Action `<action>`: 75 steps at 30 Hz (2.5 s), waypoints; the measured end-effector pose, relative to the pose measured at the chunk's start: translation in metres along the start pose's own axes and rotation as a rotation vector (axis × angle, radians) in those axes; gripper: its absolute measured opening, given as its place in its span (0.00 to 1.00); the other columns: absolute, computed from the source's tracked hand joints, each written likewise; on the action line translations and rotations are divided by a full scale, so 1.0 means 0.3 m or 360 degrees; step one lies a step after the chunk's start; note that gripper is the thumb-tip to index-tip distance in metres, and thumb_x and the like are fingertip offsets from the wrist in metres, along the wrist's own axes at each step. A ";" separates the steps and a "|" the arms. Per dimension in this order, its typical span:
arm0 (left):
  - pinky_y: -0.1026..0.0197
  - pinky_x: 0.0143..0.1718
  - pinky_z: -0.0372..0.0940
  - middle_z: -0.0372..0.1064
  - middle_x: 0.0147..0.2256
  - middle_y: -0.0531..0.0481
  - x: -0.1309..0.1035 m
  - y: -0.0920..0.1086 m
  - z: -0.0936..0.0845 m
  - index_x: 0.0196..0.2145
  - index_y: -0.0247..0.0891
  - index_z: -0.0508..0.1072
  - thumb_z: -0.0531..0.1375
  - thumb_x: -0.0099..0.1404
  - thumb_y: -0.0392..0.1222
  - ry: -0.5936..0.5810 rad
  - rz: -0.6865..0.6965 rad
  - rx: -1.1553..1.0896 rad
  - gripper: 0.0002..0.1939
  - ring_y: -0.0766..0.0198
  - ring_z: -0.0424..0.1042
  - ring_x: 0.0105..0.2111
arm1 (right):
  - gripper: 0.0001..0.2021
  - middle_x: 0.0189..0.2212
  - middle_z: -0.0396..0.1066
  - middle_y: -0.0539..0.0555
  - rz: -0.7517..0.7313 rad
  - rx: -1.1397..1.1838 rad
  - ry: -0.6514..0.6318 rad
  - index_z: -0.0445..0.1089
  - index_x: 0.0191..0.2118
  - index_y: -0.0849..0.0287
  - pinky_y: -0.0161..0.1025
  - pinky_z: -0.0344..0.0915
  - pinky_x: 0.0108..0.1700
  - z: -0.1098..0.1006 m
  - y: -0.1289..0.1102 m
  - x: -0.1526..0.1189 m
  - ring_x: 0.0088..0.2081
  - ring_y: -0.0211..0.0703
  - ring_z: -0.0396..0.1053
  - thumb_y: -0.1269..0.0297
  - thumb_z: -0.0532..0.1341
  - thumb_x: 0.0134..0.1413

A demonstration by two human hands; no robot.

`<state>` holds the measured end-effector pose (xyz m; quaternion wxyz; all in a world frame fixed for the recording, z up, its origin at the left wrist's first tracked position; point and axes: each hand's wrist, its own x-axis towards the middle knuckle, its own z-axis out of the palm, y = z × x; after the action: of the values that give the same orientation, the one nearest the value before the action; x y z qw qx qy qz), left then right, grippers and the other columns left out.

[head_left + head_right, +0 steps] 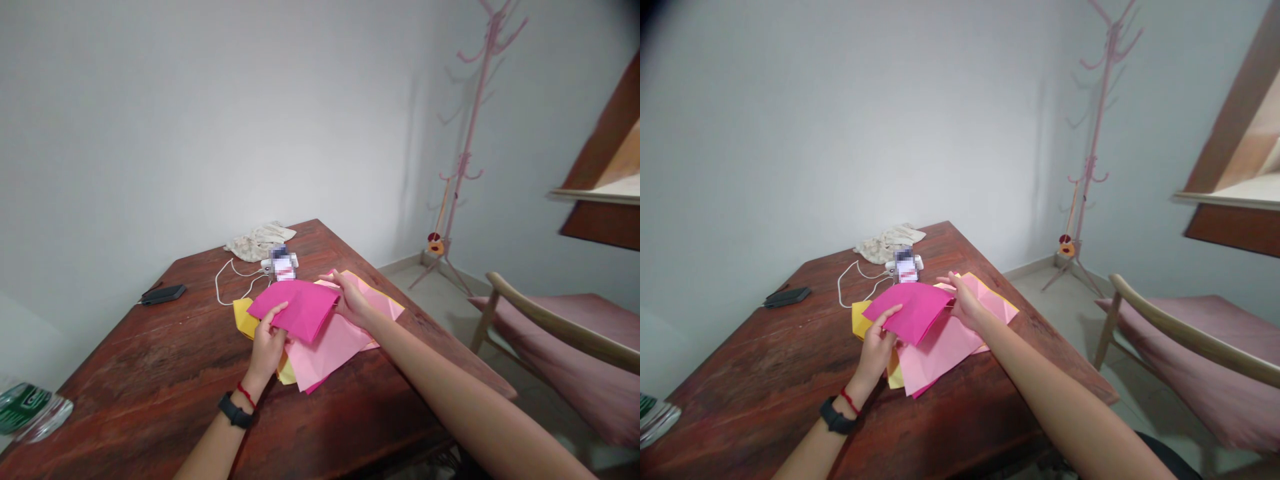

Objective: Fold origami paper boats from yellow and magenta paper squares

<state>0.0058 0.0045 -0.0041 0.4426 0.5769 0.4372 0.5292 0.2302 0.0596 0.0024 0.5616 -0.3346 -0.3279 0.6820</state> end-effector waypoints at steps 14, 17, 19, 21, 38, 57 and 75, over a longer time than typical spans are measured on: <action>0.65 0.25 0.71 0.76 0.39 0.44 -0.007 0.007 0.017 0.62 0.36 0.66 0.65 0.60 0.48 0.0083 -0.0143 -0.0102 0.34 0.65 0.75 0.26 | 0.24 0.24 0.72 0.49 -0.0287 -0.0480 -0.0322 0.68 0.55 0.56 0.38 0.72 0.31 0.039 0.009 -0.049 0.25 0.41 0.72 0.61 0.57 0.50; 0.65 0.26 0.70 0.77 0.42 0.43 -0.007 0.005 0.018 0.61 0.35 0.67 0.66 0.59 0.49 0.0085 -0.0113 -0.0081 0.34 0.65 0.75 0.27 | 0.27 0.24 0.72 0.48 -0.0285 -0.0462 -0.0277 0.68 0.52 0.55 0.36 0.70 0.29 0.038 0.013 -0.042 0.25 0.40 0.71 0.70 0.58 0.40; 0.65 0.27 0.70 0.77 0.41 0.43 -0.006 0.000 0.016 0.61 0.34 0.67 0.66 0.59 0.49 0.0067 -0.0089 -0.0024 0.34 0.65 0.75 0.27 | 0.28 0.26 0.72 0.47 -0.0301 -0.0452 -0.0294 0.67 0.49 0.54 0.35 0.69 0.28 0.041 0.021 -0.036 0.25 0.39 0.71 0.74 0.58 0.35; 0.64 0.29 0.71 0.78 0.39 0.43 -0.004 -0.006 0.012 0.60 0.34 0.68 0.66 0.60 0.49 0.0047 -0.0055 0.0037 0.33 0.64 0.75 0.28 | 0.25 0.28 0.73 0.47 -0.0340 -0.0440 -0.0318 0.67 0.45 0.54 0.34 0.68 0.27 0.043 0.032 -0.029 0.26 0.39 0.71 0.75 0.59 0.34; 0.59 0.38 0.73 0.79 0.38 0.41 0.001 -0.002 0.015 0.46 0.33 0.78 0.69 0.57 0.49 0.0024 0.0039 0.0084 0.23 0.56 0.78 0.37 | 0.05 0.26 0.72 0.49 -0.0497 -0.0749 -0.0244 0.72 0.28 0.59 0.35 0.65 0.32 -0.010 0.051 0.018 0.29 0.39 0.69 0.71 0.65 0.39; 0.65 0.23 0.69 0.76 0.22 0.49 -0.003 0.012 0.017 0.53 0.33 0.70 0.66 0.58 0.59 0.0165 0.0027 -0.0003 0.33 0.59 0.77 0.21 | 0.24 0.26 0.70 0.45 -0.0508 -0.0589 -0.0055 0.65 0.41 0.54 0.35 0.69 0.27 0.030 0.066 -0.011 0.24 0.39 0.71 0.60 0.75 0.38; 0.59 0.39 0.71 0.78 0.42 0.39 -0.059 -0.012 0.052 0.68 0.35 0.56 0.61 0.67 0.52 -0.0355 0.0054 0.0089 0.38 0.58 0.77 0.39 | 0.16 0.32 0.75 0.52 -0.0061 -0.0065 -0.0091 0.72 0.41 0.59 0.37 0.74 0.40 0.100 0.053 -0.075 0.33 0.40 0.74 0.59 0.72 0.47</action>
<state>0.0201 -0.0126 -0.0122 0.4632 0.6516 0.3902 0.4567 0.2000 0.0328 0.0083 0.5580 -0.3199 -0.3642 0.6736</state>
